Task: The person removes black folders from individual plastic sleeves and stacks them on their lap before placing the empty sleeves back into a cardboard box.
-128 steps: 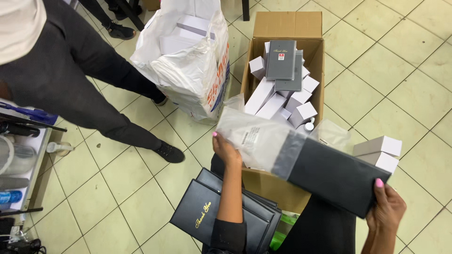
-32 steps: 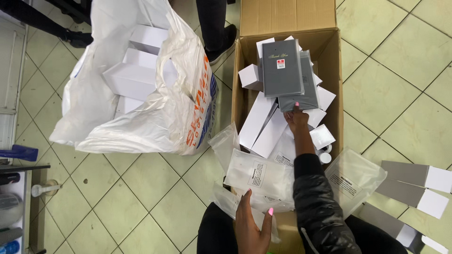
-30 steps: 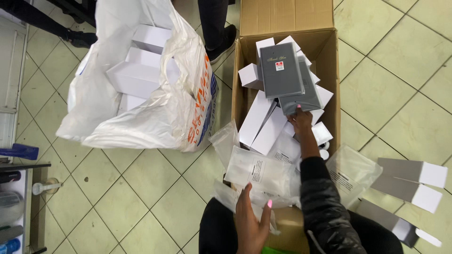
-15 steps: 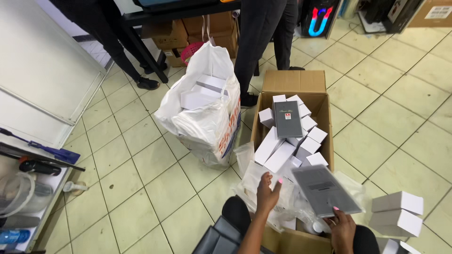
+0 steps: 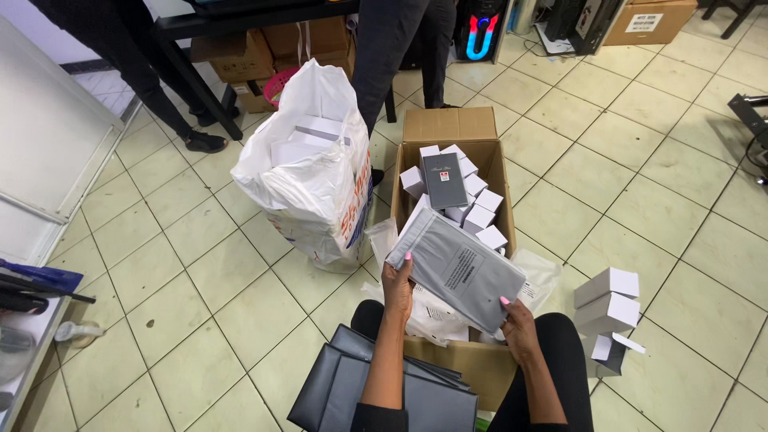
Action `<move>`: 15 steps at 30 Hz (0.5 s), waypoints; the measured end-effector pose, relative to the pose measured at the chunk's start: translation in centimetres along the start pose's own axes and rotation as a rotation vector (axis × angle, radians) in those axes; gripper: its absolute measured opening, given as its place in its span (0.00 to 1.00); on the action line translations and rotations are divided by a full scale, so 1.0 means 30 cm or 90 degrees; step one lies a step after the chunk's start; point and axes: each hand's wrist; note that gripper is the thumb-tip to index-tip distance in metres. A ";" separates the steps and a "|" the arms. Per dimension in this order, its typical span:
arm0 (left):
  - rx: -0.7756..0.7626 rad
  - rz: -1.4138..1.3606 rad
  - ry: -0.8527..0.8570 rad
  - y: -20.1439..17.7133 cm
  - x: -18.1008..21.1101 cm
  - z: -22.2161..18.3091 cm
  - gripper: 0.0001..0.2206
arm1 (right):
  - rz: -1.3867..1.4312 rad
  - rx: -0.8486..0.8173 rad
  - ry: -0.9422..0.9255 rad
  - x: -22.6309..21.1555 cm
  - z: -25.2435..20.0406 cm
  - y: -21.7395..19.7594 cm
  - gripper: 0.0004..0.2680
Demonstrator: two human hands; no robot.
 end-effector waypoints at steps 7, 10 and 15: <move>0.034 0.110 0.014 0.072 0.061 -0.066 0.24 | -0.146 0.010 0.044 -0.057 -0.065 0.112 0.20; 0.020 0.203 0.065 0.040 -0.018 -0.041 0.20 | -0.327 0.054 -0.037 -0.074 -0.079 0.124 0.27; -0.151 0.286 0.052 0.067 -0.031 -0.076 0.15 | -0.545 -0.011 -0.112 -0.046 -0.051 0.127 0.24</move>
Point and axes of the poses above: each hand's wrist, its own z-axis towards the middle knuckle, its own y-axis out of the palm, x = y × z, and after that the axes turned 3 degrees about -z, right-handed
